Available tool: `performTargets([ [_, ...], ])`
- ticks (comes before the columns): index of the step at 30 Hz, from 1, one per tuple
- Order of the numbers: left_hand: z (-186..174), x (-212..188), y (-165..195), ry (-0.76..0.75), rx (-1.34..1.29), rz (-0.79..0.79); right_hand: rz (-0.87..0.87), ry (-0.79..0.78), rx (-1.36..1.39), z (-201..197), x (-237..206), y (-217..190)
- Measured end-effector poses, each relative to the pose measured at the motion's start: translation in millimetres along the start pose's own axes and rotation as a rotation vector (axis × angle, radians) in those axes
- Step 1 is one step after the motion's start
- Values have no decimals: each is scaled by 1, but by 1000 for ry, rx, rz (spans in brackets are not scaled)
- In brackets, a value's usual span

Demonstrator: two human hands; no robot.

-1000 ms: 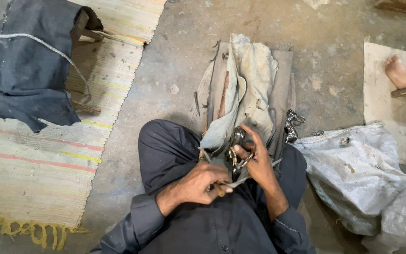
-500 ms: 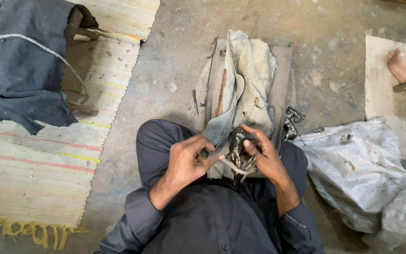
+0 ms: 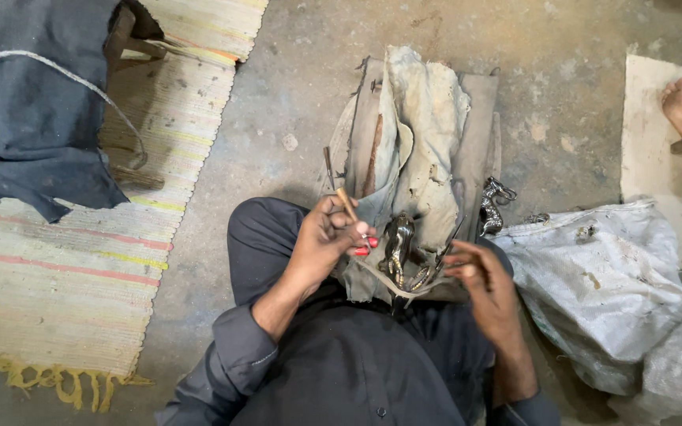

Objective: The person sits cross-legged on the floor holding a small metal animal figurine against a cloth-covered sandbag on their lap. They position a punch on the figurine with one hand and repeatedly strike the punch with a wooden mallet held in the other hand, repositioning the punch to work different spots, and occasionally turn the figurine to continue.

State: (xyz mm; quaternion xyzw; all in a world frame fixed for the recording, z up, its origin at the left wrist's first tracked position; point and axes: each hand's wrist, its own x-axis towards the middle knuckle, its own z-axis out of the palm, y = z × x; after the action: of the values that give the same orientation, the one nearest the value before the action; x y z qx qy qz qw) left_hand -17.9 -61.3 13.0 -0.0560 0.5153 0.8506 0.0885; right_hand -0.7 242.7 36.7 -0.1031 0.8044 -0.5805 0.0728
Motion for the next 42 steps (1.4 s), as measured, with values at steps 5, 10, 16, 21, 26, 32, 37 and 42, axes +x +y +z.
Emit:
performTargets([
  [5, 12, 6, -1, -61, 10, -13, 231, 387, -29, -32, -27, 51],
  [10, 25, 11, -1, -112, 179, 118, 609, 642, -331, -39, -76, 80],
  [16, 43, 7, 6, -143, 485, 267, 1047, 94, -494, -7, -114, 81],
  [21, 49, 3, 13, -151, 668, 342, 1003, 239, -185, 5, -121, 79],
  [26, 50, -1, 15, -154, 777, 450, 806, 490, 280, -20, -111, 89],
  [32, 51, -1, 20, -164, 785, 466, 748, 362, -53, -83, -75, 68],
  [37, 53, -3, 23, -179, 740, 500, 148, 185, -232, -94, -19, 4],
  [42, 49, 1, 22, -215, 814, 473, -135, 50, -865, -78, 34, -95],
])
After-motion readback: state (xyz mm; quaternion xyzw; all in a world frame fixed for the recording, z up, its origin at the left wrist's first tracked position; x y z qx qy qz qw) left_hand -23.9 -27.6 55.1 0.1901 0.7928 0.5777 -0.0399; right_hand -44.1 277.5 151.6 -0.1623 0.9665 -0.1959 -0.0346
